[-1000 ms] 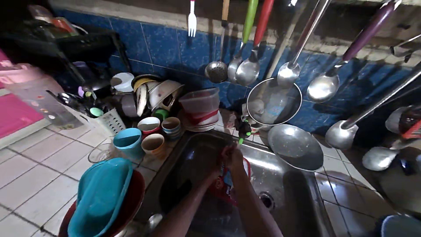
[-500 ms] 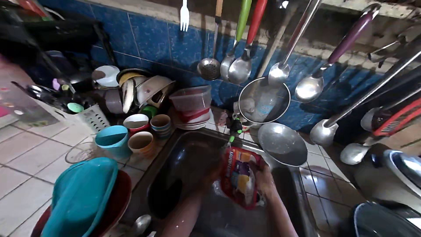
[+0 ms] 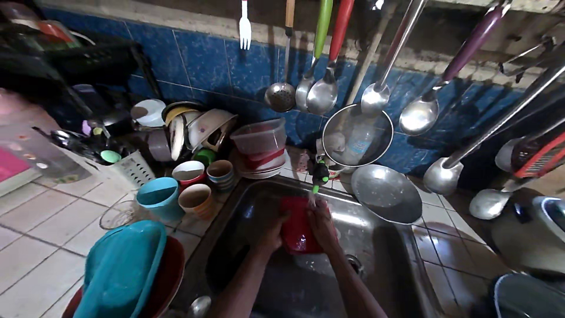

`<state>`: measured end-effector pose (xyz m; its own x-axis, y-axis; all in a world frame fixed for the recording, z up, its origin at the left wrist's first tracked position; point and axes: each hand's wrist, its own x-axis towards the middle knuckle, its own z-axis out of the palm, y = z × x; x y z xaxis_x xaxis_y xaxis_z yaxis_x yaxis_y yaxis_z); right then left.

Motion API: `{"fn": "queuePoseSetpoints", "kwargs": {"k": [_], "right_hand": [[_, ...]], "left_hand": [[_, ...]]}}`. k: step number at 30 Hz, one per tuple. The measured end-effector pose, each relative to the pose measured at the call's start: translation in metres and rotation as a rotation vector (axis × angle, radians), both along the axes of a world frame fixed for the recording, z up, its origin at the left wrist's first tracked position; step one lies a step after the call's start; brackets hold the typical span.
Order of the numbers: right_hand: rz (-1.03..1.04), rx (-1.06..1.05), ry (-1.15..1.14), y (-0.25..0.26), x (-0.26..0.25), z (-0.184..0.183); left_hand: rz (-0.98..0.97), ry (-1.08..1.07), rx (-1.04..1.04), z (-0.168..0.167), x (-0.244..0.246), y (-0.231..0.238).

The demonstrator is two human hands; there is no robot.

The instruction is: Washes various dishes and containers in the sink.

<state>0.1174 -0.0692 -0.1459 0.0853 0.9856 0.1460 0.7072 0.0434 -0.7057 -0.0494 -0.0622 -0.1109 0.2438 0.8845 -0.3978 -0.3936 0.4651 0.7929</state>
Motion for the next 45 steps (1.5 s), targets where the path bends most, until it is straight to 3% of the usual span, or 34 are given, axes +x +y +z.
{"fn": "queuePoseSetpoints", "kwargs": {"k": [2, 6, 9, 11, 14, 16, 19, 21, 25, 28, 31, 35, 38, 41, 45], "right_hand": [[-0.050, -0.003, 0.021, 0.013, -0.016, -0.002], [0.118, 0.160, 0.072, 0.014, -0.037, -0.004], [-0.132, -0.095, -0.056, 0.007, 0.005, -0.008], [-0.235, -0.340, 0.148, -0.008, 0.036, 0.007], [-0.250, -0.329, 0.723, -0.038, 0.061, 0.018], [-0.241, -0.279, 0.854, -0.055, 0.063, 0.043], [-0.179, -0.243, 0.691, -0.074, 0.060, 0.081], [-0.115, -0.224, 0.589, -0.082, 0.062, 0.088], [-0.234, -0.216, 0.772, -0.085, 0.072, 0.060], [-0.372, -0.236, 0.975, -0.079, 0.064, 0.025], [-0.373, -0.258, 1.114, -0.069, 0.044, -0.007], [-0.374, -0.346, 1.191, -0.055, 0.015, -0.031], [-0.350, -0.411, 1.188, -0.052, 0.002, -0.020], [-0.352, -0.403, 1.136, -0.051, 0.005, 0.005], [-0.329, -0.289, 1.157, -0.055, 0.026, 0.047]], "left_hand": [[-0.042, 0.092, 0.066, 0.006, -0.002, 0.000], [-0.114, 0.245, 0.178, 0.014, -0.007, 0.004], [-0.093, 0.343, 0.195, 0.010, -0.022, 0.016], [-0.098, 0.365, 0.214, -0.003, -0.027, 0.028], [-0.070, 0.548, 0.276, -0.027, -0.018, 0.035], [-0.101, 0.682, 0.268, -0.026, -0.004, 0.024], [-0.194, 0.645, 0.293, -0.027, 0.015, 0.004], [-0.209, 0.582, 0.380, -0.032, 0.031, 0.004], [-0.107, 0.709, 0.469, -0.022, 0.055, 0.034], [-0.149, 0.931, 0.573, 0.008, 0.042, 0.039], [-0.173, 1.093, 0.664, 0.021, 0.031, 0.040], [-0.454, 1.280, 0.549, 0.058, 0.019, 0.039], [-0.504, 1.297, 0.441, 0.070, 0.007, 0.042], [-0.500, 1.311, 0.406, 0.053, -0.009, 0.053], [-0.427, 1.282, 0.618, -0.008, -0.020, 0.060]]}}
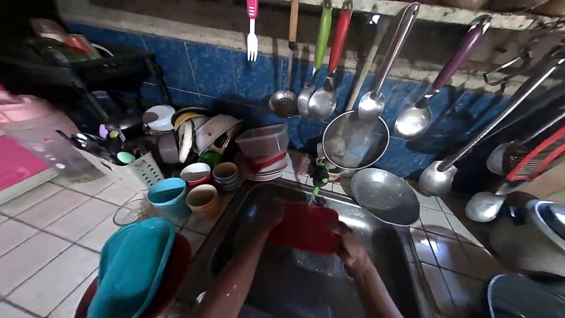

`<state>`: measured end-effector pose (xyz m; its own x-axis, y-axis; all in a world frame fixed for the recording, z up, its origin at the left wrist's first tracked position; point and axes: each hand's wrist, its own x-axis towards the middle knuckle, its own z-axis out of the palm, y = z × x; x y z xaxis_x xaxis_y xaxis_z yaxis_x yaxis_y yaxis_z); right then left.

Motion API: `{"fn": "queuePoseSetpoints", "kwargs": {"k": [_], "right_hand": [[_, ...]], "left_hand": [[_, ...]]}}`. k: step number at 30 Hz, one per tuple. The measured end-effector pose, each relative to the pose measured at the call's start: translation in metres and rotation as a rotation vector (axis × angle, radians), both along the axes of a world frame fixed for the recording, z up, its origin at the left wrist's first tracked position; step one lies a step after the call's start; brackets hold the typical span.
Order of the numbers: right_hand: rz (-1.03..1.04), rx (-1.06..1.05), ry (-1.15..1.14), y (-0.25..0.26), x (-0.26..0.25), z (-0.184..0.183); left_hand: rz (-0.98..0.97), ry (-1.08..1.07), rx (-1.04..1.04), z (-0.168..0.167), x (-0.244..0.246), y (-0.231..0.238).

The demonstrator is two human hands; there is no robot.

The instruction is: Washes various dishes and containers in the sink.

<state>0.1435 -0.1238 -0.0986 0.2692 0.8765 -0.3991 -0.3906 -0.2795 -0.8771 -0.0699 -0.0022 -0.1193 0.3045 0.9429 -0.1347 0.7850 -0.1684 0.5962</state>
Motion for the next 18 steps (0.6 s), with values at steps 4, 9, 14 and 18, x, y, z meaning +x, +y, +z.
{"fn": "queuePoseSetpoints", "kwargs": {"k": [4, 9, 14, 18], "right_hand": [[0.081, 0.102, -0.182, -0.013, 0.010, 0.038], [0.110, 0.152, -0.452, -0.027, 0.029, 0.030], [0.028, -0.037, -0.340, -0.039, 0.051, -0.017], [0.048, -0.115, -0.243, -0.037, 0.041, -0.049]], "left_hand": [[0.099, -0.288, -0.108, -0.007, 0.023, -0.035], [0.165, -0.767, -0.469, -0.014, 0.055, -0.041], [0.071, -0.743, -0.425, 0.005, 0.050, -0.027], [0.123, -0.771, -0.457, 0.017, 0.050, -0.020]]}}
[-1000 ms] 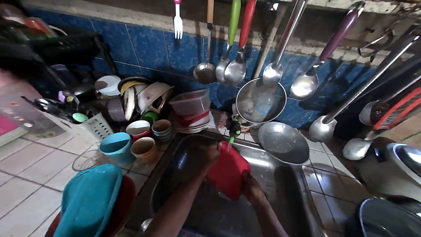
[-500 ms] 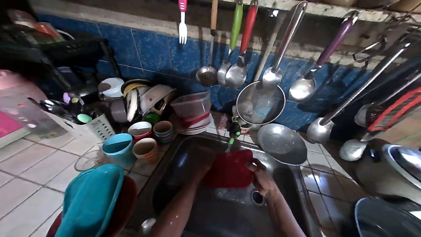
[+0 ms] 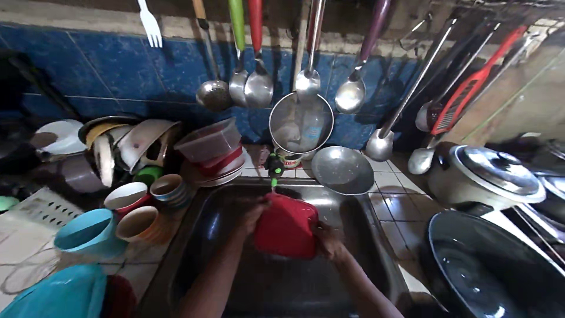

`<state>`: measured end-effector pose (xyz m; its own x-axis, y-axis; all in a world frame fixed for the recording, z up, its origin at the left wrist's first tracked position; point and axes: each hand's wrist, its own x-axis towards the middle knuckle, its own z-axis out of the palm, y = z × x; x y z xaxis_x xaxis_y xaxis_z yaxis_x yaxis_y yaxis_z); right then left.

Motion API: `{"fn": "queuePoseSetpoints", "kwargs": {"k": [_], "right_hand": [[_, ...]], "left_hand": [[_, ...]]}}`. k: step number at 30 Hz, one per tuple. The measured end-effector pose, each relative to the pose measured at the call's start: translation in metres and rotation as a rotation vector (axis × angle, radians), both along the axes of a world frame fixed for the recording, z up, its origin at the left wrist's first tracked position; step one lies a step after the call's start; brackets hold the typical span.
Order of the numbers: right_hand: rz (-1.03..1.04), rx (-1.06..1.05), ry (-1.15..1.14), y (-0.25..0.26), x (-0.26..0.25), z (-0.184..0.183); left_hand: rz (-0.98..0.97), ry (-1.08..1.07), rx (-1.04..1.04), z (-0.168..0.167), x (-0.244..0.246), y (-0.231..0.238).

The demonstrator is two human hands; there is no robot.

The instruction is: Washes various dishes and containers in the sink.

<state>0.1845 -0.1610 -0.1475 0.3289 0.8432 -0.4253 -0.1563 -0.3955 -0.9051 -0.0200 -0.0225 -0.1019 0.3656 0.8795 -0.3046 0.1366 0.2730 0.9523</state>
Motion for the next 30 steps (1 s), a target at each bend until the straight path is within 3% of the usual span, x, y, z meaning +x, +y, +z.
{"fn": "queuePoseSetpoints", "kwargs": {"k": [6, 9, 11, 13, 17, 19, 22, 24, 26, 30], "right_hand": [[0.002, -0.010, 0.190, 0.004, -0.021, -0.017], [-0.021, 0.096, 0.380, -0.003, -0.020, 0.001], [-0.058, 0.175, 0.338, -0.008, -0.014, 0.018], [0.031, 0.228, 0.076, -0.011, -0.004, 0.035], [0.354, 0.360, -0.665, -0.028, 0.004, 0.057], [0.496, 0.586, -0.981, -0.040, 0.000, 0.049], [0.612, 0.825, -1.378, -0.045, -0.011, 0.022], [0.705, 0.683, -1.367, -0.048, -0.010, 0.006], [0.748, 0.414, -1.127, -0.045, -0.005, 0.001], [0.549, 0.171, -0.968, -0.025, -0.007, -0.003]], "left_hand": [[-0.140, 0.160, 0.195, 0.030, 0.000, 0.000], [-0.144, 0.290, 0.259, 0.018, -0.006, 0.011], [-0.124, 0.411, 0.234, 0.001, -0.010, 0.012], [-0.020, 0.342, 0.073, -0.017, -0.006, 0.005], [-0.056, -0.116, -0.298, -0.033, 0.008, -0.008], [-0.100, -0.263, -0.354, -0.036, 0.011, -0.010], [-0.074, -0.274, -0.296, -0.034, 0.015, -0.014], [0.018, -0.260, -0.264, -0.034, 0.018, -0.009], [0.074, -0.227, -0.179, -0.035, 0.015, -0.003], [0.154, -0.020, 0.014, -0.014, 0.002, -0.003]]}}
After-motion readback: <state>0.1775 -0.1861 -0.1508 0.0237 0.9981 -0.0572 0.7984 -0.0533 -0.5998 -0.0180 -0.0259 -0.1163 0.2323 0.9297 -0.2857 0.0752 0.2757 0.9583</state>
